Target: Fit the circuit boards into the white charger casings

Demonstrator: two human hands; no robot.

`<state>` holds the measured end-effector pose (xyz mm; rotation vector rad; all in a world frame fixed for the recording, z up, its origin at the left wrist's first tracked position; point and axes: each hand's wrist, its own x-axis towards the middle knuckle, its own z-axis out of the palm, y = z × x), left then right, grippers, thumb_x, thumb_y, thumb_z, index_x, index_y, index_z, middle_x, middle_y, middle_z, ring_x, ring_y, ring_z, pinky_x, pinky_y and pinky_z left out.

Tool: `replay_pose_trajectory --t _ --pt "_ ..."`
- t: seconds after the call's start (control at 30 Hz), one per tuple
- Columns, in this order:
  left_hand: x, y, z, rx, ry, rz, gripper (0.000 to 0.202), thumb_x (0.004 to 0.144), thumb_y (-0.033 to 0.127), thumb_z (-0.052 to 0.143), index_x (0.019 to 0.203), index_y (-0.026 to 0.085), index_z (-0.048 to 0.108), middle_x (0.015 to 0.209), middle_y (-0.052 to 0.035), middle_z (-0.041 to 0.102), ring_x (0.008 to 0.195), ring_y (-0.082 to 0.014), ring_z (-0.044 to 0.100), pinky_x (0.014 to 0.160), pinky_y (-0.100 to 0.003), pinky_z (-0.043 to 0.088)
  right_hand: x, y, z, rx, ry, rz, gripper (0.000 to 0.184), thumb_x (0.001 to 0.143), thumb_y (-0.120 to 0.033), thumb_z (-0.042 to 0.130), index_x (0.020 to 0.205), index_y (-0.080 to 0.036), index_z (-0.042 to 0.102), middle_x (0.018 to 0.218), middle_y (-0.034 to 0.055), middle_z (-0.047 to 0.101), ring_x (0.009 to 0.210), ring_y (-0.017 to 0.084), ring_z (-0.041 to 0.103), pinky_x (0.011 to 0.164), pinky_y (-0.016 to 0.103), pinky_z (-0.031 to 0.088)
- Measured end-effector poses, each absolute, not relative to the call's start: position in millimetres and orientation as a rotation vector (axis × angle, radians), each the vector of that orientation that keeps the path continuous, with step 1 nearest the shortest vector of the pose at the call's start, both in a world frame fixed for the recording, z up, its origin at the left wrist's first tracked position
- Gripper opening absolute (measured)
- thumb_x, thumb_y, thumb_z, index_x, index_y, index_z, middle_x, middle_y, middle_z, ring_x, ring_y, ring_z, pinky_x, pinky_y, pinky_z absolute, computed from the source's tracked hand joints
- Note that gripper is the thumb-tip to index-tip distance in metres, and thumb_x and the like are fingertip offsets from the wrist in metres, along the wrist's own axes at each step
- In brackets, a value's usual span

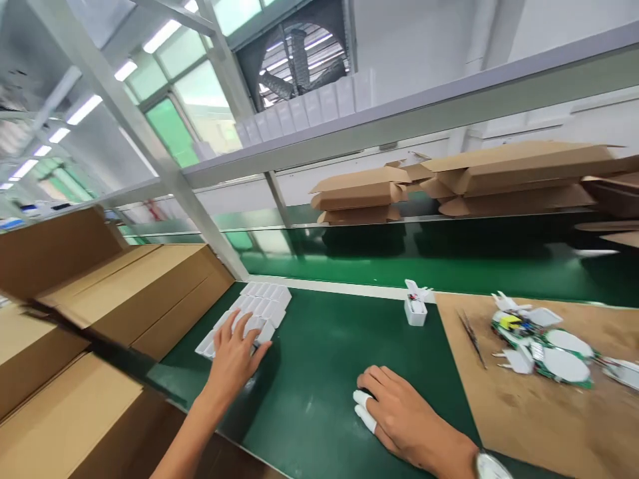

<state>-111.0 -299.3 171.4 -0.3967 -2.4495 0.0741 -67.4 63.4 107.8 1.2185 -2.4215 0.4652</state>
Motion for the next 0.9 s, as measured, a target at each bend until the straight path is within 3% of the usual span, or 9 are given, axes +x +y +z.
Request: replay_pose_trajectory --t 0.07,0.2,0.33,0.43,0.53,0.63,0.77,0.9 --pt "-108 -289 170 -0.48 -2.403 0.087 0.018 0.097 0.022 0.06 0.08 0.021 0.064 0.126 -0.0149 0.07 0.136 -0.045 0.053 0.098 -0.064 0.049 -68 62 114 1.248 -2.468 0.436 0.015 0.079 -0.013 0.072 0.077 -0.023 0.06 0.096 0.0075 0.069 0.091 0.025 0.059 0.076 0.038 0.049" --pt "-116 -239 172 -0.794 -2.32 -0.178 0.014 0.098 0.022 0.059 0.085 0.023 0.065 0.125 -0.012 0.071 0.133 -0.0399 0.056 0.098 -0.058 0.05 -72 58 123 1.293 -2.547 0.301 0.014 0.08 -0.022 0.079 0.078 -0.021 0.065 0.101 0.0063 0.071 0.093 0.022 0.058 0.077 0.036 0.048" --pt "-140 -187 170 -1.228 -2.392 -0.462 0.017 0.102 0.024 0.053 0.093 0.025 0.068 0.134 -0.008 0.07 0.134 -0.0307 0.059 0.102 -0.048 0.054 -77 68 133 1.292 -2.562 0.217 0.009 0.087 -0.024 0.076 0.083 -0.019 0.068 0.104 0.0061 0.072 0.095 0.021 0.06 0.079 0.035 0.051" --pt "-163 -171 163 -1.406 -2.501 -0.616 0.022 0.104 0.027 0.049 0.1 0.026 0.071 0.132 -0.0067 0.071 0.123 -0.025 0.068 0.099 -0.041 0.059 -78 101 143 1.115 -2.567 0.24 0.003 0.093 -0.02 0.068 0.093 -0.018 0.069 0.11 0.0092 0.072 0.097 0.022 0.063 0.084 0.036 0.053" --pt "-180 -169 154 -1.394 -2.539 -0.763 0.03 0.105 0.026 0.042 0.108 0.028 0.072 0.131 -0.0061 0.072 0.112 -0.0211 0.074 0.094 -0.034 0.063 -71 157 151 0.768 -2.527 0.322 0.018 0.098 -0.015 0.057 0.111 -0.018 0.068 0.118 0.0134 0.071 0.107 0.025 0.065 0.091 0.041 0.056" --pt "-182 -167 144 -1.325 -2.525 -0.851 0.028 0.105 0.032 0.047 0.119 0.03 0.071 0.14 -0.0058 0.067 0.12 -0.0219 0.072 0.099 -0.034 0.062 -57 221 156 0.307 -2.601 0.236 0.034 0.094 -0.013 0.053 0.124 -0.021 0.064 0.126 0.0143 0.069 0.116 0.029 0.064 0.099 0.049 0.054" --pt "-172 -156 129 -1.336 -2.554 -0.876 0.024 0.097 0.044 0.064 0.115 0.03 0.071 0.145 -0.0069 0.063 0.122 -0.0249 0.071 0.096 -0.034 0.063 -40 277 154 0.098 -2.708 0.145 0.036 0.077 -0.006 0.053 0.109 -0.015 0.066 0.133 0.0209 0.064 0.121 0.037 0.061 0.102 0.056 0.052" --pt "-167 -150 121 -1.325 -2.565 -0.903 0.02 0.095 0.046 0.067 0.097 0.027 0.069 0.138 -0.0062 0.067 0.112 -0.0235 0.074 0.09 -0.032 0.064 -35 288 146 0.04 -2.761 0.091 0.031 0.076 -0.004 0.054 0.101 -0.017 0.065 0.126 0.0191 0.066 0.114 0.035 0.063 0.099 0.053 0.054"
